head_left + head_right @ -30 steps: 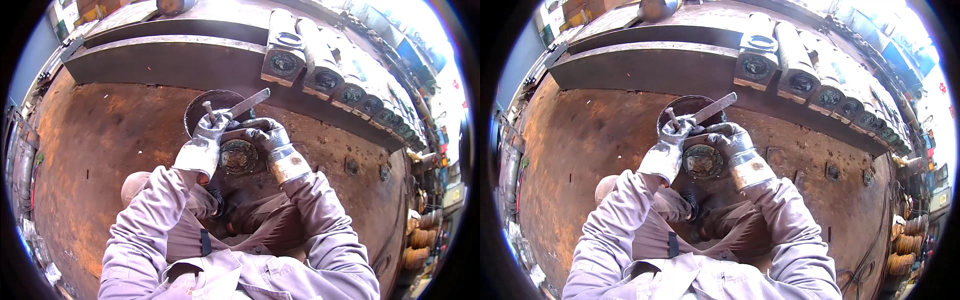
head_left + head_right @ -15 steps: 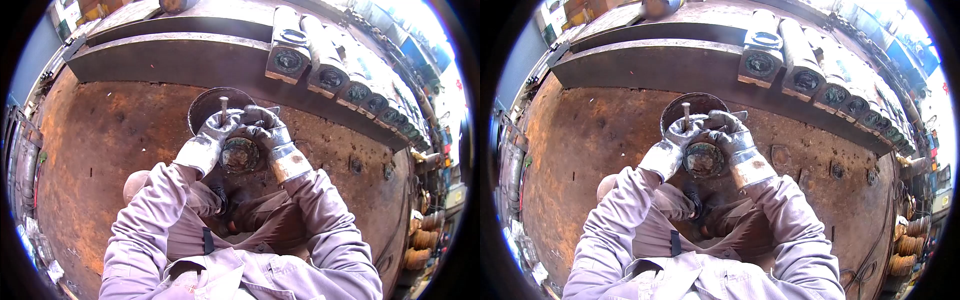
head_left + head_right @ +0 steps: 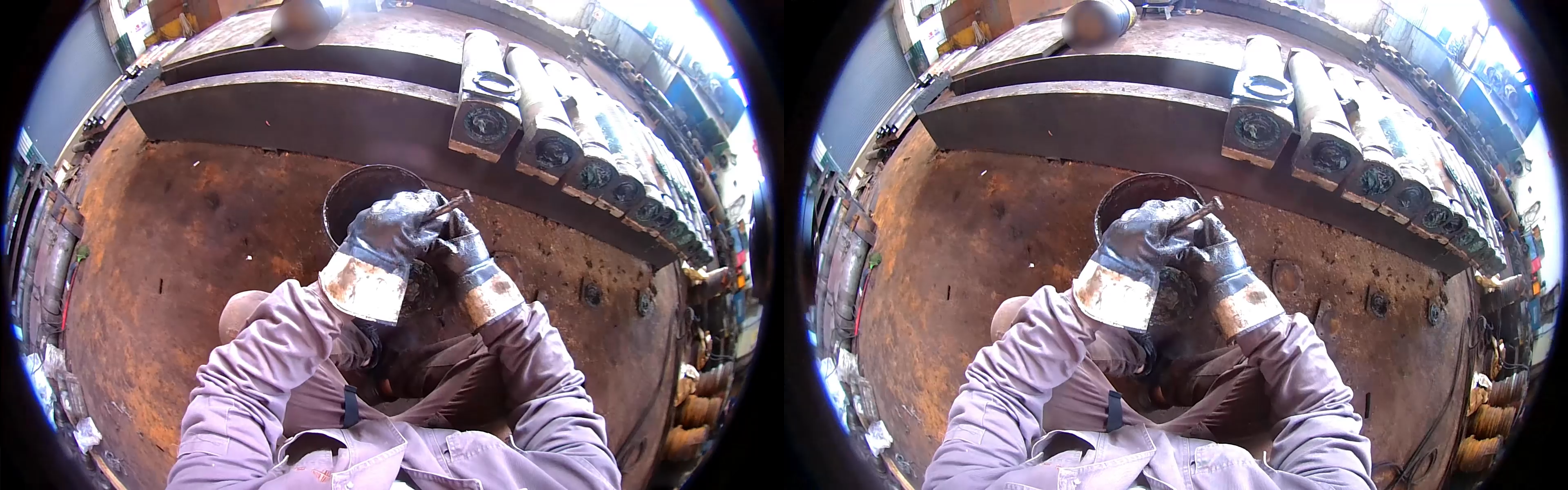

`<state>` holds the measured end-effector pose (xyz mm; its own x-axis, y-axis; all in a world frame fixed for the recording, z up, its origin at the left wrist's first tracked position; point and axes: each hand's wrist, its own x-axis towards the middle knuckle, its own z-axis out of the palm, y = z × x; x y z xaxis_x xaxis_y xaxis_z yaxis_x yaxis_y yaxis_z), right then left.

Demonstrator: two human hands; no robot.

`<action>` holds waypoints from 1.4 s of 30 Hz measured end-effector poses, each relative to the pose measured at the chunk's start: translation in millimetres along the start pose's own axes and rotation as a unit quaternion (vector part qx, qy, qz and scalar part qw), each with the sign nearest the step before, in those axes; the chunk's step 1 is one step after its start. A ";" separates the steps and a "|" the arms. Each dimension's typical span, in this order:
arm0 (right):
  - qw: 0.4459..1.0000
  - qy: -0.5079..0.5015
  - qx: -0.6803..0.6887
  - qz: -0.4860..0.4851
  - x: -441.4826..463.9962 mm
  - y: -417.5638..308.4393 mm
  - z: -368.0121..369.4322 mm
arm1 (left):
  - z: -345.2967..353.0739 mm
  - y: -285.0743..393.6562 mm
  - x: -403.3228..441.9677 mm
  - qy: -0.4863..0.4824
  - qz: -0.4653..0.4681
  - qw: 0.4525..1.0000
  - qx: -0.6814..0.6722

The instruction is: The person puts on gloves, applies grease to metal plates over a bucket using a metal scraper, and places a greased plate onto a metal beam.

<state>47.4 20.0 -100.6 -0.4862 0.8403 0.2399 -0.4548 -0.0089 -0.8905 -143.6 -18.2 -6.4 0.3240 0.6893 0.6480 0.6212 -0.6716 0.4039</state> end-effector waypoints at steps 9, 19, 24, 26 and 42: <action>0.944 0.092 0.305 0.084 3.2 -15.7 -15.5 | 7.6 19.0 12.1 -0.012 0.008 0.999 -0.030; 0.904 0.238 0.346 0.079 -8.7 -51.8 -15.8 | 15.3 -9.0 -16.9 -0.047 -0.573 0.420 -0.702; 0.887 0.321 0.303 0.132 5.9 -74.0 19.3 | -18.9 30.1 -19.6 -0.036 -0.534 0.551 -0.640; 0.867 0.353 0.306 0.172 15.9 -81.4 28.8 | -32.9 34.4 -28.8 -0.016 -0.505 0.611 -0.610; 0.994 0.050 0.089 -0.027 2.9 -85.3 26.6 | -125.1 -87.0 -68.3 -0.214 -0.425 0.828 0.296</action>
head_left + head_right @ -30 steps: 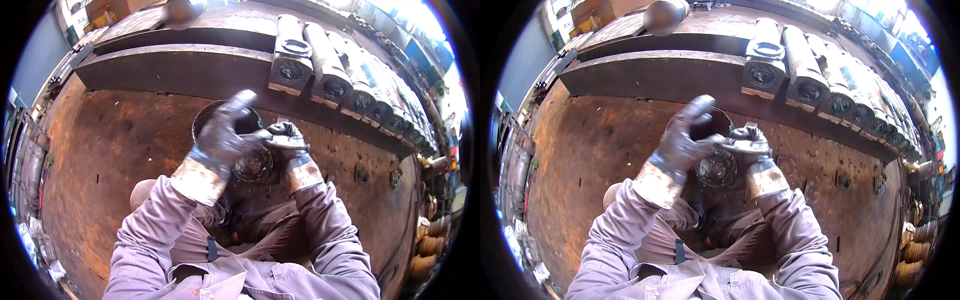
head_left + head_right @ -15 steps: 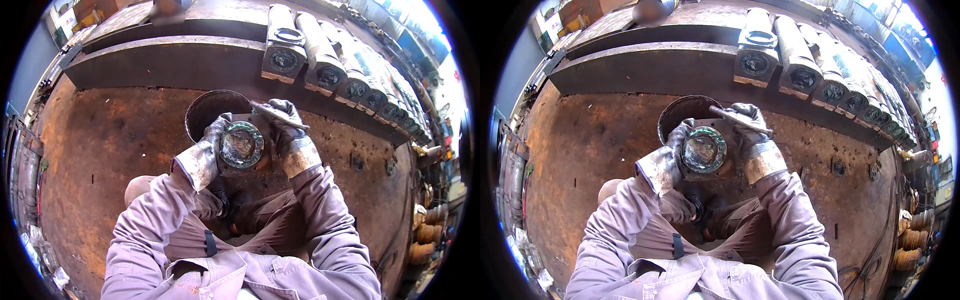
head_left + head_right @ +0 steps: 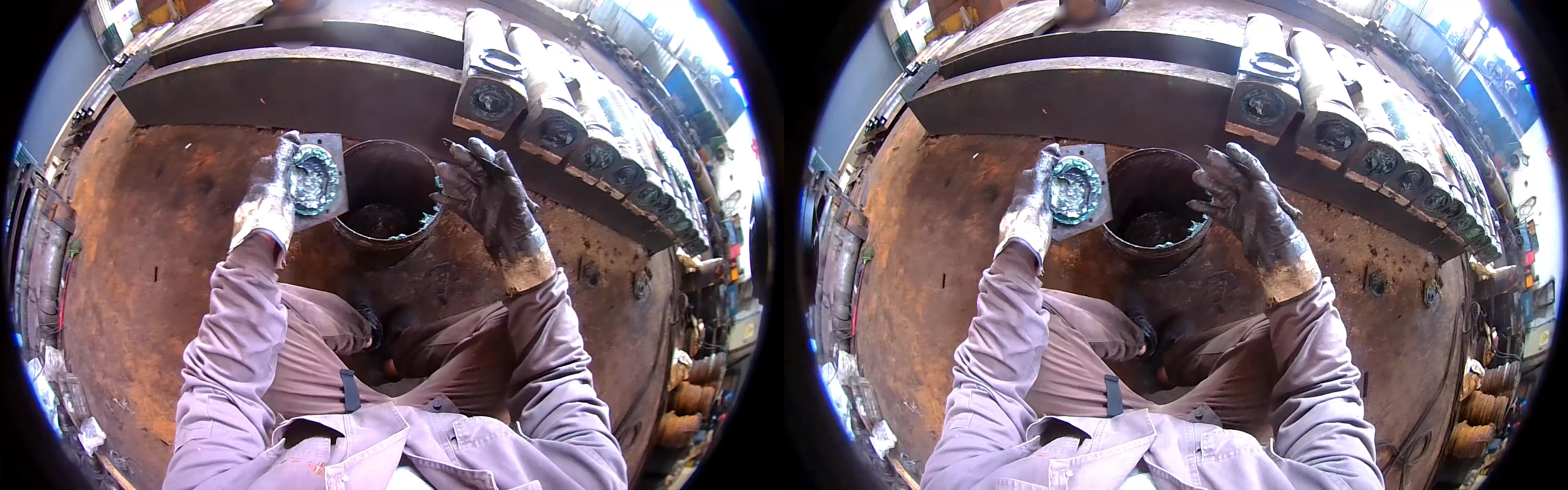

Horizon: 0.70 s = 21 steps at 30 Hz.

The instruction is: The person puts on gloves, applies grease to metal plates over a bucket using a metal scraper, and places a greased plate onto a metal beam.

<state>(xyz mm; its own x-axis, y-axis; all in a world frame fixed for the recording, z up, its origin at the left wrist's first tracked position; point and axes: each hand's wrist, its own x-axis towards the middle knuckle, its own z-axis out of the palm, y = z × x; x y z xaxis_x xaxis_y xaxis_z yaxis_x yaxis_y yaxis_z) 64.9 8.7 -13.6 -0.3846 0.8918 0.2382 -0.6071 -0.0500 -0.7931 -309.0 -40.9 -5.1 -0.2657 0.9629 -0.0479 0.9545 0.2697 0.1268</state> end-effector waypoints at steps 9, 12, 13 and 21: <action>0.972 -0.105 0.077 0.194 3.9 1.0 3.0 | -35.7 27.3 -5.1 -0.092 -0.148 0.915 -0.365; 0.962 -0.149 0.095 0.206 6.4 10.6 -2.5 | 8.4 16.1 31.5 -0.094 -0.114 0.927 -0.345; 0.964 -0.115 0.007 0.240 8.6 12.9 -2.9 | 22.6 13.8 48.8 -0.099 -0.118 0.940 -0.303; 0.978 -0.095 -0.078 0.170 -10.6 55.9 -1.6 | 22.5 30.6 57.3 -0.136 -0.142 0.871 -0.450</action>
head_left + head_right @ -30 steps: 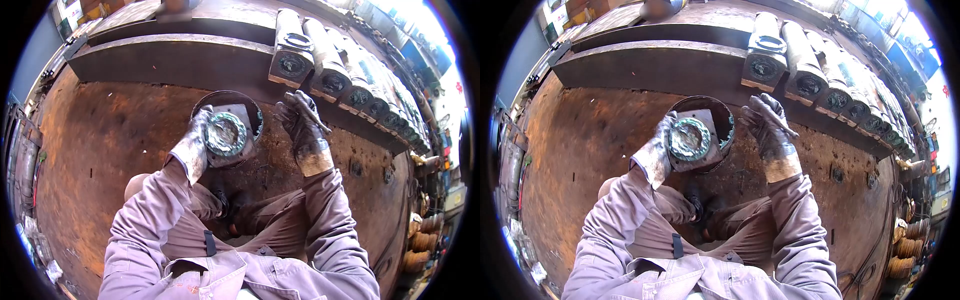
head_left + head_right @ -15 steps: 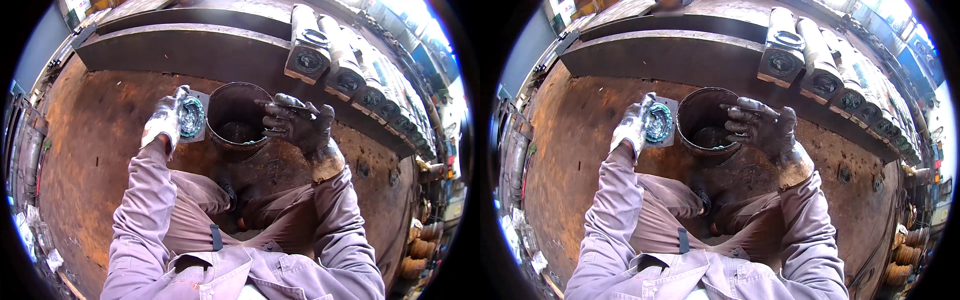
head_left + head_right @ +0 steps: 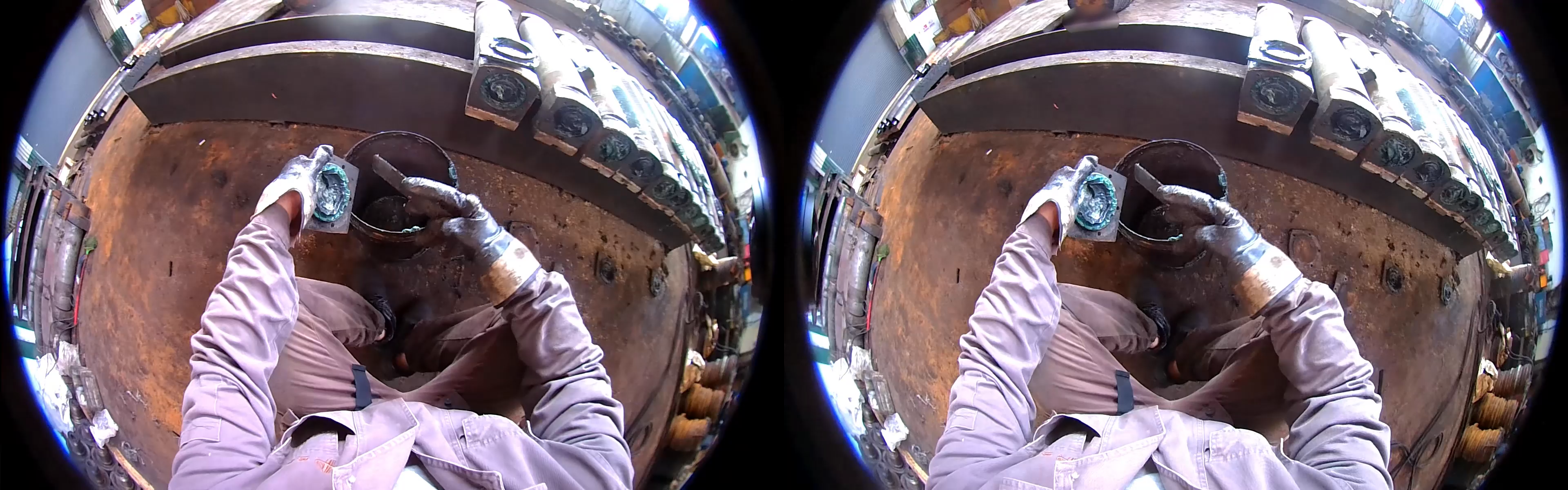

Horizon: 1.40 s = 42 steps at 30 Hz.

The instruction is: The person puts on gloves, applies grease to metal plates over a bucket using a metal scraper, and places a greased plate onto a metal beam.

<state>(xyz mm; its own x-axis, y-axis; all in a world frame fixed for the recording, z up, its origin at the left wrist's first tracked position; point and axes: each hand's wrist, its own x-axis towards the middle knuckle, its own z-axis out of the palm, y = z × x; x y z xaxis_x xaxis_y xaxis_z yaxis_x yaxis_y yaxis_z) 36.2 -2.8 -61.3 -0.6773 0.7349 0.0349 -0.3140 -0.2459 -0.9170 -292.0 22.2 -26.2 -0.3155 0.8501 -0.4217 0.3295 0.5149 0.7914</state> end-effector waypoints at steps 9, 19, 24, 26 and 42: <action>0.993 0.018 -0.101 -0.050 6.0 51.3 43.6 | 4.9 -13.8 30.0 -0.126 -0.016 0.973 -0.193; 0.960 0.064 -0.270 -0.035 -8.4 55.7 81.2 | 16.3 -5.1 -10.5 -0.070 0.040 0.979 -0.190; 0.952 0.069 -0.298 -0.019 -10.9 48.8 90.4 | 18.5 -17.3 12.4 -0.063 0.005 0.974 -0.219; 0.945 0.067 -0.320 -0.021 -8.0 48.5 90.7 | 16.2 -23.1 17.3 -0.070 0.015 0.973 -0.217; 0.884 0.092 -0.457 -0.041 9.6 53.0 81.4 | 26.7 2.0 -25.5 -0.060 0.059 0.961 -0.262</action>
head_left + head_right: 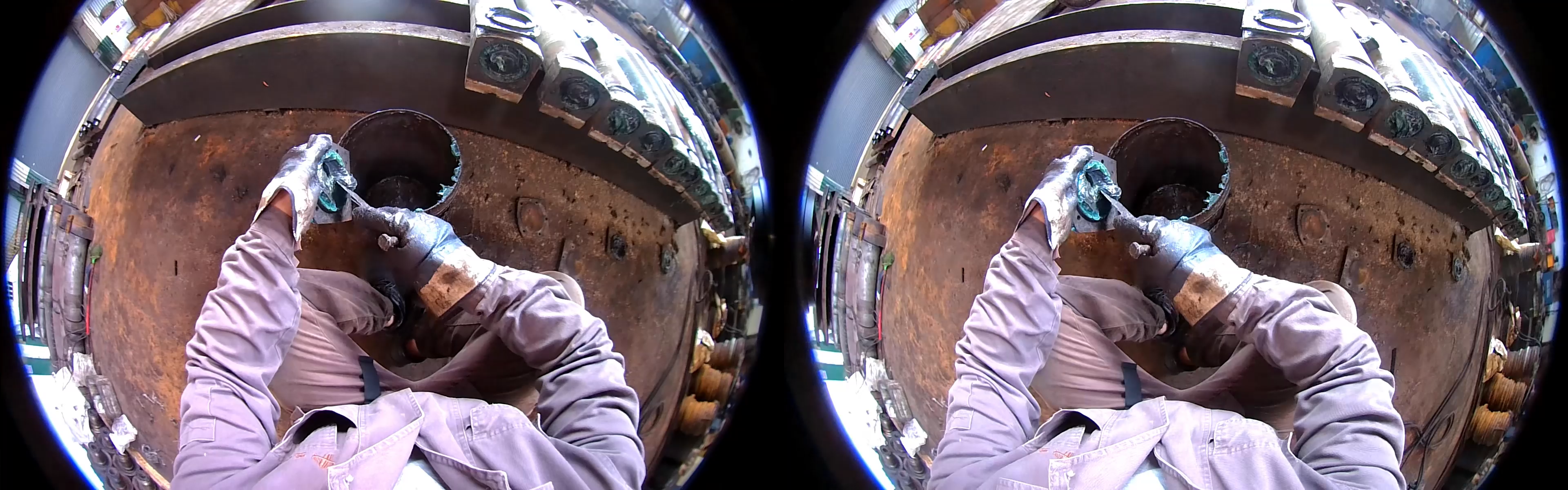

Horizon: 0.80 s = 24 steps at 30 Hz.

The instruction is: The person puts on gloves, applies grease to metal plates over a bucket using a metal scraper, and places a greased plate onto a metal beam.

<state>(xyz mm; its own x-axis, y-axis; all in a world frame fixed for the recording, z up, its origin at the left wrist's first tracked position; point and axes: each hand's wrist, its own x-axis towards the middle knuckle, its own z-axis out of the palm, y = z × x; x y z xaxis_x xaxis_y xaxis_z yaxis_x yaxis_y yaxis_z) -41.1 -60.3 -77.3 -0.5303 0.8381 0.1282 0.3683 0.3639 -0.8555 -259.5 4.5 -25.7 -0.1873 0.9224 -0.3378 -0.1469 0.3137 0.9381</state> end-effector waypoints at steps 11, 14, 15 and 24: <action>0.987 0.051 -0.103 -0.111 10.8 14.0 -16.4 | -8.5 -12.8 31.1 -0.030 -0.009 0.999 0.040; 0.992 0.100 0.083 -0.006 10.1 19.1 -29.5 | -7.5 -6.5 28.3 -0.013 -0.019 0.990 0.136; 0.986 0.115 0.114 -0.037 15.1 41.1 -39.6 | -12.5 -10.8 35.6 -0.004 0.021 0.981 0.192; 0.860 0.155 0.391 0.290 -2.7 119.9 -157.1 | -19.3 -16.1 51.3 0.014 0.048 0.960 0.277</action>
<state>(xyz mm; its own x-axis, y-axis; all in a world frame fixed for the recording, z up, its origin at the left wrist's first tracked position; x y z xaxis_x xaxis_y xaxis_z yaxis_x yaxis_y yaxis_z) 124.4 44.9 -101.4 -0.1581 0.8986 -0.4092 -0.1880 -0.4343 -0.8809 -285.5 42.5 -59.6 -0.2015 0.9490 -0.2423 0.4091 0.3063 0.8595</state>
